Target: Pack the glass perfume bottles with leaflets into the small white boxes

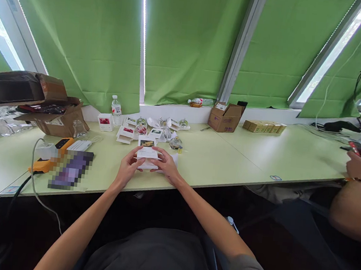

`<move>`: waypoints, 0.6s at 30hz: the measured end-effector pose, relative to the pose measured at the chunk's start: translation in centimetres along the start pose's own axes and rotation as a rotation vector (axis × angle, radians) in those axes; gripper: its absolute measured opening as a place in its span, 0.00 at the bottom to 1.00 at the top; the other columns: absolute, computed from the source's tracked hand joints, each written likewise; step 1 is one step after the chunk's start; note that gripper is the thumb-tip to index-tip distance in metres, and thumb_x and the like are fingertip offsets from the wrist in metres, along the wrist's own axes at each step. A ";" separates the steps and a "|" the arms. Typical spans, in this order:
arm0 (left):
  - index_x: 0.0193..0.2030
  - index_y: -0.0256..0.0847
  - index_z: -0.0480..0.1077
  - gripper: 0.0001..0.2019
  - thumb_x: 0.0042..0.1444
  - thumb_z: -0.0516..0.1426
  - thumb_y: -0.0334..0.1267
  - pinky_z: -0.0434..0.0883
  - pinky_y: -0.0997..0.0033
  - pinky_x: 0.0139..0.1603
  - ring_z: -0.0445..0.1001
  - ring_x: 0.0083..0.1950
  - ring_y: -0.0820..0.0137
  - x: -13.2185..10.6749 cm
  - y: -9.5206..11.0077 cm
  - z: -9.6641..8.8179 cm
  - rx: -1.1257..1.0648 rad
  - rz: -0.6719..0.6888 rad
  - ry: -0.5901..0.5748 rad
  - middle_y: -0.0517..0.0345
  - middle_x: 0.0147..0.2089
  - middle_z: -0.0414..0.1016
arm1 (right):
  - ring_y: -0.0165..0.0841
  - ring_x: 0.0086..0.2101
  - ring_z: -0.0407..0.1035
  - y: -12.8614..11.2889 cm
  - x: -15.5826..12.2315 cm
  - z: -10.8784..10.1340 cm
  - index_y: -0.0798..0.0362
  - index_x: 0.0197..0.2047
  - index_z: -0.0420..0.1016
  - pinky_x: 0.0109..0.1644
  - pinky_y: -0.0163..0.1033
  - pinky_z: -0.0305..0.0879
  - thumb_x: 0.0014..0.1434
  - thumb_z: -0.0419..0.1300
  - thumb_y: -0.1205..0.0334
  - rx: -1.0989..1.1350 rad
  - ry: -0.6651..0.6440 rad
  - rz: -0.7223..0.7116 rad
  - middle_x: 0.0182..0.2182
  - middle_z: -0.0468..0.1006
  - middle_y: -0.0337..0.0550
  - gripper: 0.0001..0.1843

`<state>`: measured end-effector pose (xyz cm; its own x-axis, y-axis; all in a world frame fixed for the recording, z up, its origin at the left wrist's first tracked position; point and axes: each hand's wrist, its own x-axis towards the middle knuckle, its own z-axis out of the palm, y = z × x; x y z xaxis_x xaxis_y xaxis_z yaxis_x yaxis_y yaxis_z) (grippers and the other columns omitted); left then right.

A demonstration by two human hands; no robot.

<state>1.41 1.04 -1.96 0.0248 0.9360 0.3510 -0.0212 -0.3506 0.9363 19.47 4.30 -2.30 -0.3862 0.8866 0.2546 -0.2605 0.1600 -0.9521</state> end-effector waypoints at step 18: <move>0.61 0.44 0.66 0.28 0.53 0.61 0.45 0.75 0.72 0.31 0.72 0.41 0.67 0.1 -0.1 -0.1 -0.008 -0.031 -0.011 0.52 0.48 0.72 | 0.32 0.37 0.70 0.4 0.3 -0.1 0.42 0.56 0.67 0.32 0.37 0.77 0.49 0.67 0.57 -0.028 0.023 0.011 0.41 0.74 0.42 0.30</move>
<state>1.33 1.16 -2.07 0.0369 0.9461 0.3219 -0.0279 -0.3210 0.9467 19.40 4.64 -2.62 -0.3688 0.8979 0.2404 -0.2310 0.1620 -0.9594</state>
